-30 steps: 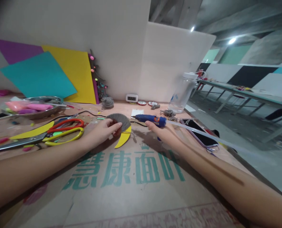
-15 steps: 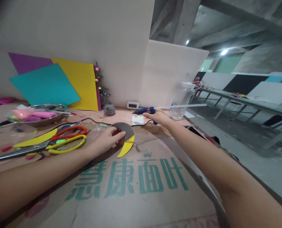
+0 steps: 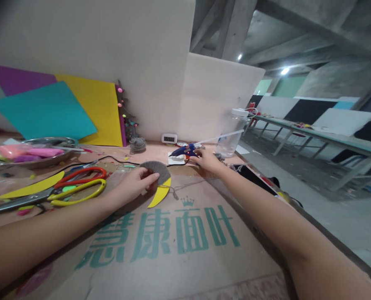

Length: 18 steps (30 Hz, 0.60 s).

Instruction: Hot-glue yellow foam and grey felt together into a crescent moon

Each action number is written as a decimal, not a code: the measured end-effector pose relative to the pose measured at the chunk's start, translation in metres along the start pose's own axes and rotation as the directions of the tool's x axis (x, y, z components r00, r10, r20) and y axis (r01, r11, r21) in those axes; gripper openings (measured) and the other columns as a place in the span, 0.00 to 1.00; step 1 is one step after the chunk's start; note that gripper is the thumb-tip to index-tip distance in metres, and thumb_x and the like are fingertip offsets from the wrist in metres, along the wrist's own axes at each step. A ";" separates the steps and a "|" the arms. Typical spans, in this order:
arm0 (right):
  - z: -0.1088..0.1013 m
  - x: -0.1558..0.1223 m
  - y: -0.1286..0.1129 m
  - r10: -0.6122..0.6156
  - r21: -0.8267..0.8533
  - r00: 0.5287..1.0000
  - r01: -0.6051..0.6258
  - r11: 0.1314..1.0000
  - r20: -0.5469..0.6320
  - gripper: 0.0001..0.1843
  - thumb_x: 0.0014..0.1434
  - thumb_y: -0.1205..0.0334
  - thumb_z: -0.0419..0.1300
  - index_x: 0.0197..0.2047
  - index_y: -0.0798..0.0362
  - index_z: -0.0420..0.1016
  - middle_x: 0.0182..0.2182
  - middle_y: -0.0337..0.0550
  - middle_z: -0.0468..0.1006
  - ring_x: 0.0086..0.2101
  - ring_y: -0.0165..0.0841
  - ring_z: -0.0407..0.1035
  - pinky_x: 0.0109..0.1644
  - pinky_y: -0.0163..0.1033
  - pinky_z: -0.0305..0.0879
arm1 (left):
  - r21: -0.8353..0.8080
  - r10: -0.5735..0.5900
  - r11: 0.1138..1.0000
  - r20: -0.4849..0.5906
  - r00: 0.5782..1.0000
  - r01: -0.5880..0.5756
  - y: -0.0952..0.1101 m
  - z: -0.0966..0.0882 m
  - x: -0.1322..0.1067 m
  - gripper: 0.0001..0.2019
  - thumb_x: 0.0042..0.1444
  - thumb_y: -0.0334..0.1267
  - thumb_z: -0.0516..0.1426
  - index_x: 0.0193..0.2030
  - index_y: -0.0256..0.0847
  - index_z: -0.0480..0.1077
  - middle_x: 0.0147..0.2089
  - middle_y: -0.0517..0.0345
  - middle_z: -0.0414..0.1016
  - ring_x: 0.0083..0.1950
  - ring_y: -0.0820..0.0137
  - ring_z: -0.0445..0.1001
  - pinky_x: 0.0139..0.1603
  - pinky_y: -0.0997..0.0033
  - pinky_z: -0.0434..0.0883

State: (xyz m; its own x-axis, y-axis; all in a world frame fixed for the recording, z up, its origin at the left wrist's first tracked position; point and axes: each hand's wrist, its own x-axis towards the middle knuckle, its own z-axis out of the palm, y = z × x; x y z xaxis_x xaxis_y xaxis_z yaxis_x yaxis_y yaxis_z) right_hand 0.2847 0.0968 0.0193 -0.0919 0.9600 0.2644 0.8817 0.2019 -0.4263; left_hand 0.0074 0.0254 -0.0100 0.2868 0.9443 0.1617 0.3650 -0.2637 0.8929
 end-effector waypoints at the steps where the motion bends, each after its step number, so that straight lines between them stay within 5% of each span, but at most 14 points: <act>1: -0.001 -0.005 0.003 -0.005 -0.015 0.999 0.004 1.000 -0.031 0.19 0.60 0.52 0.60 0.47 0.59 0.76 0.40 0.51 0.80 0.38 0.35 0.72 0.42 0.36 0.62 | -0.021 -0.005 1.000 -0.003 1.000 0.005 0.001 0.000 -0.001 0.16 0.55 0.52 0.55 0.27 0.40 0.66 0.24 0.60 0.70 0.26 0.69 0.68 0.27 0.71 0.62; 5: -0.001 -0.030 0.005 -0.029 -0.048 0.982 0.021 0.999 -0.187 0.16 0.64 0.52 0.54 0.40 0.57 0.73 0.36 0.48 0.78 0.35 0.35 0.69 0.40 0.37 0.60 | -0.065 -0.024 0.998 -0.019 1.000 0.023 0.001 0.001 -0.001 0.16 0.55 0.51 0.55 0.26 0.40 0.65 0.24 0.61 0.69 0.25 0.71 0.68 0.26 0.72 0.61; 8: 0.003 -0.051 -0.015 -0.093 0.009 0.952 0.100 0.995 -0.290 0.15 0.63 0.50 0.55 0.33 0.54 0.69 0.30 0.44 0.74 0.31 0.33 0.66 0.36 0.38 0.59 | -0.020 -0.010 1.000 -0.025 1.000 0.010 -0.004 0.000 0.001 0.17 0.55 0.52 0.55 0.26 0.39 0.66 0.24 0.59 0.70 0.27 0.70 0.69 0.28 0.72 0.62; 11: 0.008 -0.072 -0.050 -0.139 0.224 0.985 0.158 0.962 -0.102 0.14 0.62 0.49 0.57 0.38 0.53 0.70 0.35 0.44 0.76 0.30 0.31 0.67 0.34 0.37 0.62 | -0.010 0.017 1.000 -0.048 0.999 -0.018 -0.006 -0.001 0.002 0.18 0.56 0.53 0.55 0.27 0.39 0.67 0.25 0.59 0.71 0.28 0.69 0.69 0.29 0.71 0.63; 14: 0.009 -0.086 -0.080 -0.136 0.398 0.960 0.028 0.917 0.246 0.24 0.60 0.50 0.59 0.56 0.51 0.65 0.49 0.48 0.75 0.23 0.26 0.66 0.27 0.36 0.63 | -0.037 0.026 0.999 -0.089 0.996 -0.030 -0.005 -0.002 0.002 0.17 0.56 0.52 0.55 0.27 0.40 0.66 0.24 0.61 0.69 0.27 0.70 0.67 0.29 0.71 0.63; 18: -0.001 -0.081 -0.077 -0.110 0.370 0.891 -0.069 0.927 0.441 0.24 0.61 0.50 0.58 0.56 0.54 0.67 0.32 0.41 0.76 0.20 0.25 0.64 0.24 0.34 0.61 | -0.062 0.029 0.997 -0.121 0.992 -0.037 -0.003 -0.001 0.002 0.16 0.56 0.50 0.55 0.27 0.40 0.66 0.25 0.61 0.69 0.28 0.70 0.67 0.31 0.72 0.63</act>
State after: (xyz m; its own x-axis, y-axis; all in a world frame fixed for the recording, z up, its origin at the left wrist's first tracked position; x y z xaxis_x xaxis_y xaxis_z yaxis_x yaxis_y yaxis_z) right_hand 0.2252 0.0029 0.0318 -0.3827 0.9185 -0.0993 0.6523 0.1925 -0.7331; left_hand 0.0057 0.0285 -0.0115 0.1877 0.9532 0.2372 0.2990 -0.2855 0.9105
